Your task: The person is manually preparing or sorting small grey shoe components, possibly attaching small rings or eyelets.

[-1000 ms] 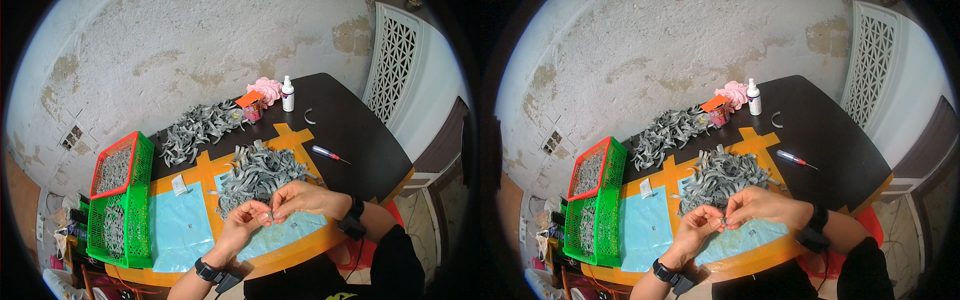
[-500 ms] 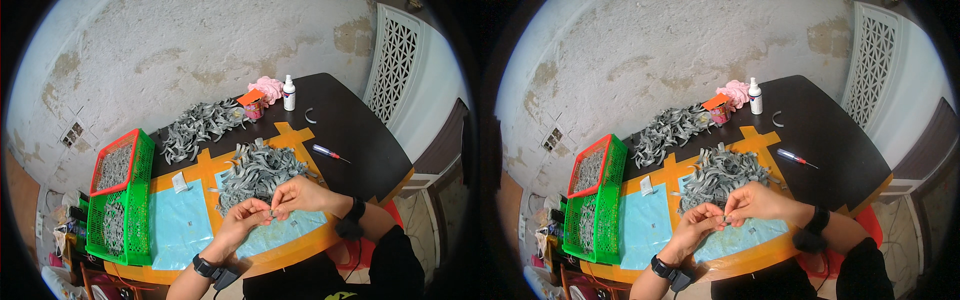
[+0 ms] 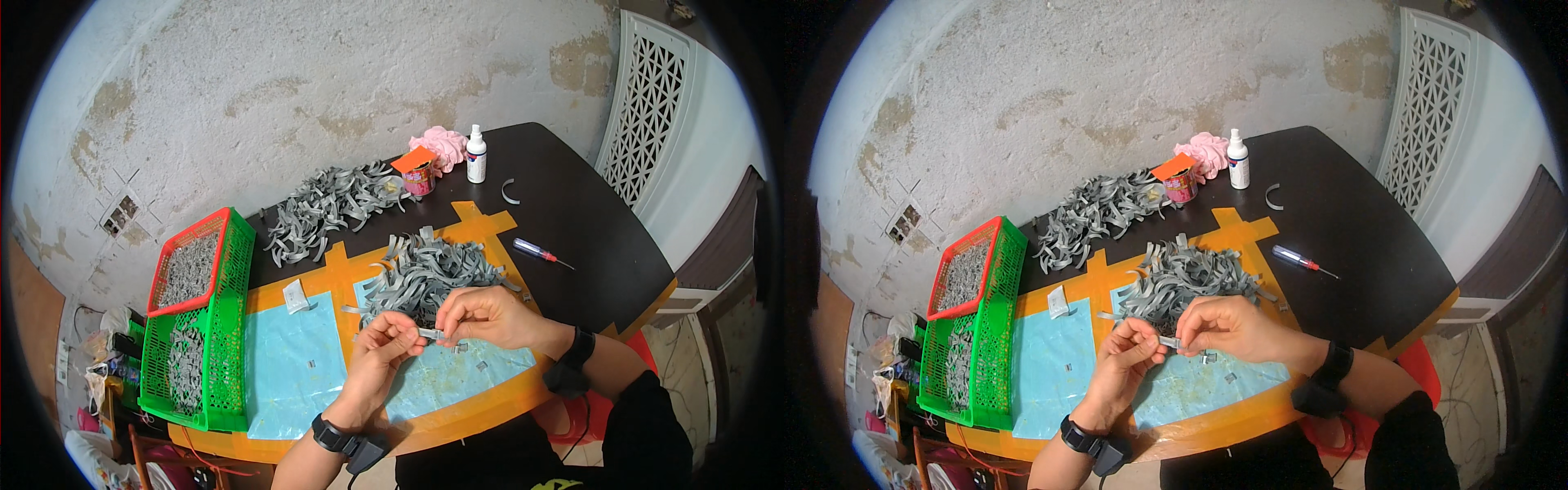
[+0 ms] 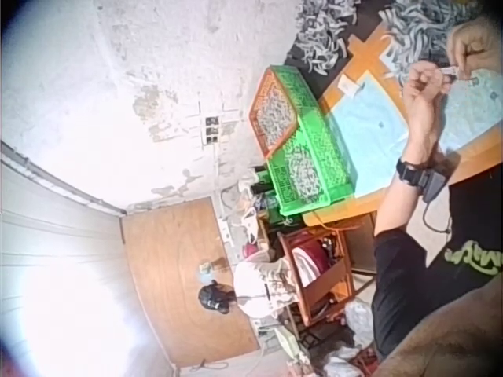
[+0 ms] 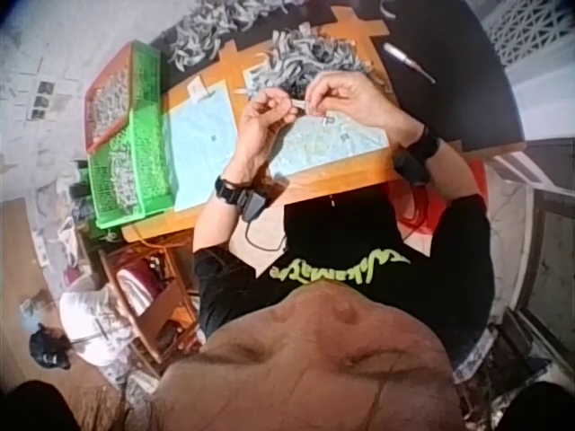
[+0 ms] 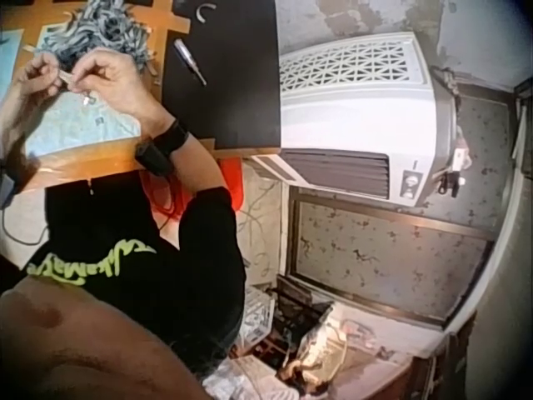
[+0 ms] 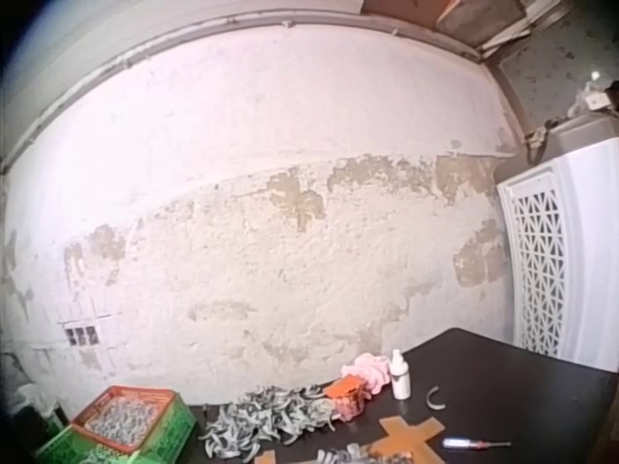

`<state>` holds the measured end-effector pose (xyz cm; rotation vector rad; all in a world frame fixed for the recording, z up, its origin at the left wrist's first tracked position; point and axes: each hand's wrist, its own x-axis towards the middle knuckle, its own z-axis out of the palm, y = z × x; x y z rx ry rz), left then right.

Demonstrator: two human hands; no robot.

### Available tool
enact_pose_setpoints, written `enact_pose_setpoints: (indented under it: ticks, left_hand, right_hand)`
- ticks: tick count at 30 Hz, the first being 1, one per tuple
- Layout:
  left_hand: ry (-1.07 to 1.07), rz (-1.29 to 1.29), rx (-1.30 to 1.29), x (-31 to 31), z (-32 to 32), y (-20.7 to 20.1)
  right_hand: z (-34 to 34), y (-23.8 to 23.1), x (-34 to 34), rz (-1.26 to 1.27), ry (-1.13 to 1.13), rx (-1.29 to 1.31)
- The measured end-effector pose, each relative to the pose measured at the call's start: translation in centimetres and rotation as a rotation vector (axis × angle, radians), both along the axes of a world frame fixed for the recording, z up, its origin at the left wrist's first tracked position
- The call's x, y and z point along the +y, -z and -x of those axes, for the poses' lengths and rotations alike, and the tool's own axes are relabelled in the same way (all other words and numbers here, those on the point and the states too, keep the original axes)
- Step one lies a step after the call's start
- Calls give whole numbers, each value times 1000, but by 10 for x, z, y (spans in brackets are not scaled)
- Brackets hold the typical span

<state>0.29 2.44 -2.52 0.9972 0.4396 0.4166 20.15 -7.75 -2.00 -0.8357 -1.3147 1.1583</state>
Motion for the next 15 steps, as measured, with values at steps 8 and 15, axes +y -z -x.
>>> enact_pose_setpoints:
  ticks: [8,15]
  left_hand:
    - [12,94,-101,-10,-5,-8]
    - [138,139,-8,-11,-7,-7]
  right_hand:
    - [-2,-9,-3,-144,238,-271]
    - [3,-8,-6,-260,274,-281]
